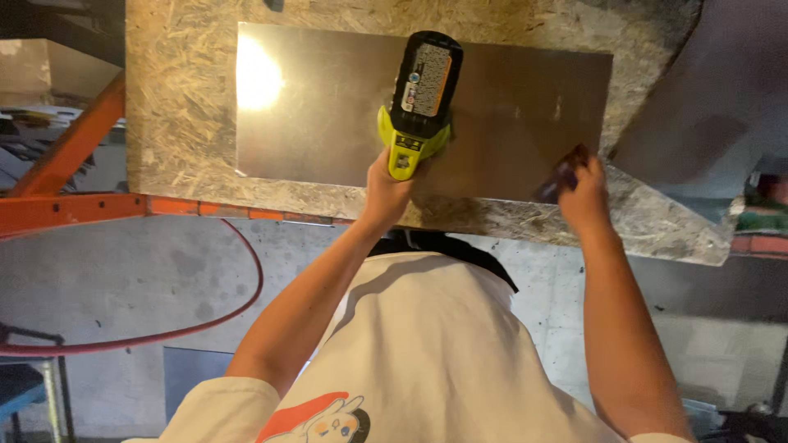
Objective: The person uses a yellow and black orbital sander to smooth the surface of a rectangular metal sheet placed on a workbench. They move the sander across the sheet in various directions, occasionally pausing to reposition the sheet or adjust their grip.
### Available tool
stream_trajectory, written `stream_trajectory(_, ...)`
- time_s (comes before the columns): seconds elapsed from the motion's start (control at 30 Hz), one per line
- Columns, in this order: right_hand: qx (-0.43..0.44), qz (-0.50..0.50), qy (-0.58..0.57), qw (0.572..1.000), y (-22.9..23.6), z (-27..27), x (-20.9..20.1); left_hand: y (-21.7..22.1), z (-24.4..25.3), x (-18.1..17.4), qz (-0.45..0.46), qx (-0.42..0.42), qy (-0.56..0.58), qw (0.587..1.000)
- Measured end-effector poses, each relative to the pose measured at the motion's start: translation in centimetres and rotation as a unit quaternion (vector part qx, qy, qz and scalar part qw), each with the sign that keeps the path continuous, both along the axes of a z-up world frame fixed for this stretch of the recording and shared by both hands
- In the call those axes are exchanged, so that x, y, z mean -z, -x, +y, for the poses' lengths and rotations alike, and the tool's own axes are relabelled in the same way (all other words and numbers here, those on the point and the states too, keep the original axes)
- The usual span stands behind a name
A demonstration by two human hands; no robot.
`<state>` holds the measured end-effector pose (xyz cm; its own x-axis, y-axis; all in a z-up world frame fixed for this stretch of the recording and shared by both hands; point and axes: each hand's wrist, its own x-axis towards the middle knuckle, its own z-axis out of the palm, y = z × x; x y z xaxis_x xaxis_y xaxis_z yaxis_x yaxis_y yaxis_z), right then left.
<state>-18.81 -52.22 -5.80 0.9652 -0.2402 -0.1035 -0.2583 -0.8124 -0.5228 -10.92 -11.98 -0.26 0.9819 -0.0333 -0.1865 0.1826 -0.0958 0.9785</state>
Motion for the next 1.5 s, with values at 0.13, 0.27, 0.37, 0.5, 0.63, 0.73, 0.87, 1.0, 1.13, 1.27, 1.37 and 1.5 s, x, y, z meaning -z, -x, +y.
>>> stream_trajectory(0.13,0.002,-0.007,0.0,1.0,0.3,-0.6,1.5,0.7,1.2,2.5,0.003,0.015,0.034,0.999)
stream_trajectory(0.27,-0.007,-0.006,0.0,1.0,0.5,0.0,1.5,1.4,2.5,3.3,-0.004,0.028,0.006,1.0)
stream_trajectory(0.37,0.011,0.02,-0.015,1.0,1.1,-0.7,3.0,2.6,3.0,2.3,0.015,0.031,0.005,0.999)
stream_trajectory(0.5,-0.011,-0.01,-0.015,1.0,1.1,-0.9,3.1,3.7,3.0,1.0,0.038,0.024,0.045,0.998)
stream_trajectory(0.63,0.006,-0.031,-0.062,0.998,0.6,-0.7,2.9,4.4,2.6,0.9,0.038,0.029,0.042,0.998)
stream_trajectory(0.73,-0.026,-0.045,-0.042,0.998,0.9,-1.3,4.0,5.2,1.9,-0.5,0.046,0.039,0.059,0.996)
stream_trajectory(0.87,-0.054,-0.087,-0.039,0.994,1.0,-2.5,5.4,5.7,1.1,-0.2,0.047,0.058,0.064,0.995)
stream_trajectory(1.0,-0.025,-0.143,-0.172,0.974,0.7,-1.8,5.4,6.1,-0.4,-1.3,0.037,0.059,0.047,0.996)
stream_trajectory(1.13,-0.016,-0.154,-0.201,0.967,1.2,-1.4,4.1,6.0,-1.2,0.0,0.04,0.065,0.044,0.996)
stream_trajectory(1.27,-0.045,-0.105,0.004,0.993,1.4,-2.9,7.7,5.8,-2.1,-0.4,0.035,0.055,0.03,0.997)
stream_trajectory(1.37,-0.044,-0.068,0.026,0.996,1.6,-3.8,8.4,5.4,-2.5,0.1,0.026,0.056,0.025,0.998)
stream_trajectory(1.5,-0.049,-0.036,0.018,0.998,1.1,-2.6,6.0,4.4,-3.2,2.1,0.008,0.05,0.011,0.999)
